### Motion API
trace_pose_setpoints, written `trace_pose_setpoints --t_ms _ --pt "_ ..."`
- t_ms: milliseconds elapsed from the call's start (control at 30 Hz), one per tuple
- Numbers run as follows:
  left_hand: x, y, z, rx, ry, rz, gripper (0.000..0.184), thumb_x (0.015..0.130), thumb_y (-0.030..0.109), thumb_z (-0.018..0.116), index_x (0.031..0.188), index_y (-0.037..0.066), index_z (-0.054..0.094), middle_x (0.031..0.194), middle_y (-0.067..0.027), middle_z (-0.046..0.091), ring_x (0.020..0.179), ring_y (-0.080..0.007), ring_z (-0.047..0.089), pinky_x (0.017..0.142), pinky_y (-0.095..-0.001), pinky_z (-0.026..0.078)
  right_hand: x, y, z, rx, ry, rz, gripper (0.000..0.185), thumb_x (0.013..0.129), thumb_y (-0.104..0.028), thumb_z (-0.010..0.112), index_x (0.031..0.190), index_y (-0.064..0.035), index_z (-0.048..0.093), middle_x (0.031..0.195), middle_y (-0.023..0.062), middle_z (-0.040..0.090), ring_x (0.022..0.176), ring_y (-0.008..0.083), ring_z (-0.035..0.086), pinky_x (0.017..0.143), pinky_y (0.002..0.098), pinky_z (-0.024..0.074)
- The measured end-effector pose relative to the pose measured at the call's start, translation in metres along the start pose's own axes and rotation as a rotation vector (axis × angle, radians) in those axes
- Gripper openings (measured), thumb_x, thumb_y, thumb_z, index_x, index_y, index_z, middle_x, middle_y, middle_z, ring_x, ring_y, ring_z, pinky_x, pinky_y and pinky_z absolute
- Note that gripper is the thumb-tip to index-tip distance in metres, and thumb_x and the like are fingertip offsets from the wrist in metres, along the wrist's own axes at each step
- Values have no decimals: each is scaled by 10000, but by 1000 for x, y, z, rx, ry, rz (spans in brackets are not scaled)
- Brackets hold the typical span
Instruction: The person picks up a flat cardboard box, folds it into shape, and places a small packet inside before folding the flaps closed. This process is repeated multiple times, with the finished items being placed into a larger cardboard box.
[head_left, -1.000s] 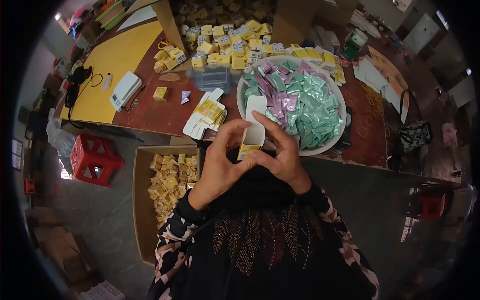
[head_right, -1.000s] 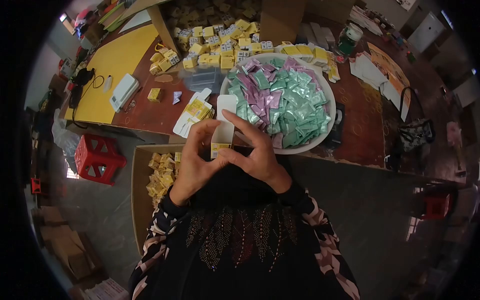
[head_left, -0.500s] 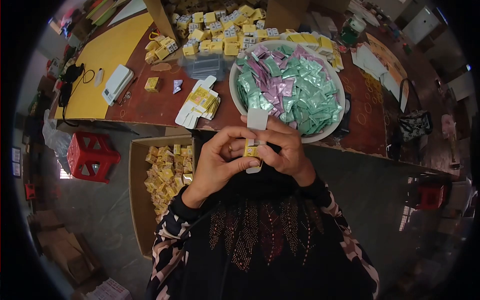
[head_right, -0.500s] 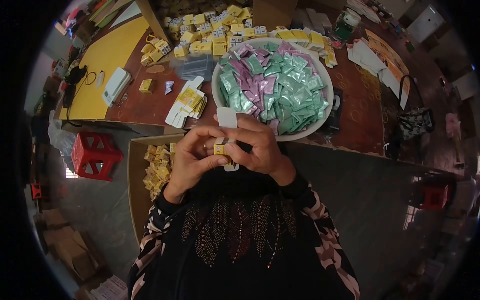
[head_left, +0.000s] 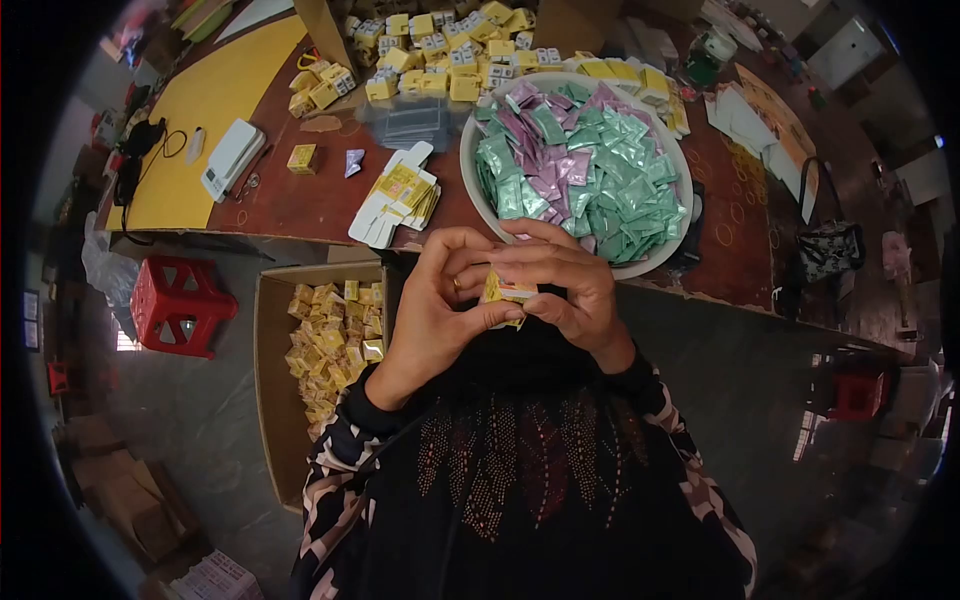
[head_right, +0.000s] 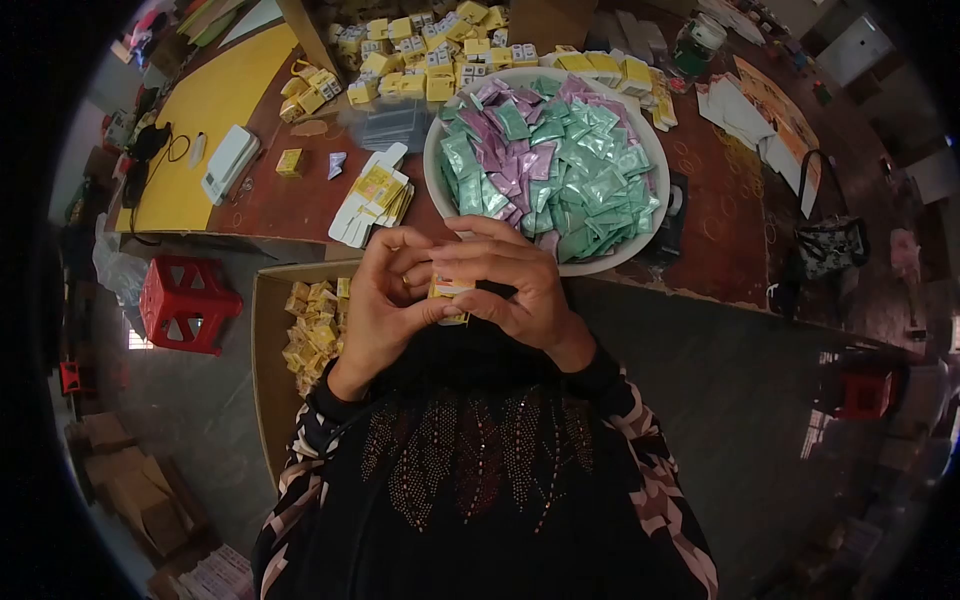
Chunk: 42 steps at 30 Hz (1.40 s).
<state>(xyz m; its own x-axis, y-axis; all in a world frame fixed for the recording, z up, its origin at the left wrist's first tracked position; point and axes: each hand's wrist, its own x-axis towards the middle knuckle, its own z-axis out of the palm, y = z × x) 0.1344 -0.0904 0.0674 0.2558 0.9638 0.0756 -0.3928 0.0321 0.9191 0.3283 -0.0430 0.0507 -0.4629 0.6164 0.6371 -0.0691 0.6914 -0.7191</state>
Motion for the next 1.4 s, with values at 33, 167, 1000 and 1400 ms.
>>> trace_pose_setpoints --t_ms 33,167,1000,1400 --pt "0 -2 0 30 0 26 551 810 -105 749 1223 23 408 1215 -115 555 1132 -204 620 914 -303 558 -1 -1 1 0 -1 2 251 864 -126 737 1097 -32 732 1136 129 718 1200 306 604 998 404 474" --pt "-2 -3 1 184 25 92 598 787 -71 788 1252 22 424 1200 -97 574 1146 -195 618 933 -311 548 -3 -5 8 99 61 149 210 839 -51 747 1047 -20 730 1122 111 722 1191 282 608 1002 393 477" --pt "-2 2 4 132 9 -34 502 839 -91 726 1224 14 422 1149 -73 552 1042 -154 632 851 -266 546 -4 -3 -1 -6 -1 -16 156 848 11 711 1000 -20 692 1132 129 685 1070 281 662 888 364 534" --pt "2 -1 -1 222 17 -51 492 848 -39 747 1229 -5 437 1191 -135 608 1071 -152 636 856 -269 554 -14 0 2 56 110 229 207 880 62 621 1066 -10 676 1102 123 695 1029 249 684 891 329 530"
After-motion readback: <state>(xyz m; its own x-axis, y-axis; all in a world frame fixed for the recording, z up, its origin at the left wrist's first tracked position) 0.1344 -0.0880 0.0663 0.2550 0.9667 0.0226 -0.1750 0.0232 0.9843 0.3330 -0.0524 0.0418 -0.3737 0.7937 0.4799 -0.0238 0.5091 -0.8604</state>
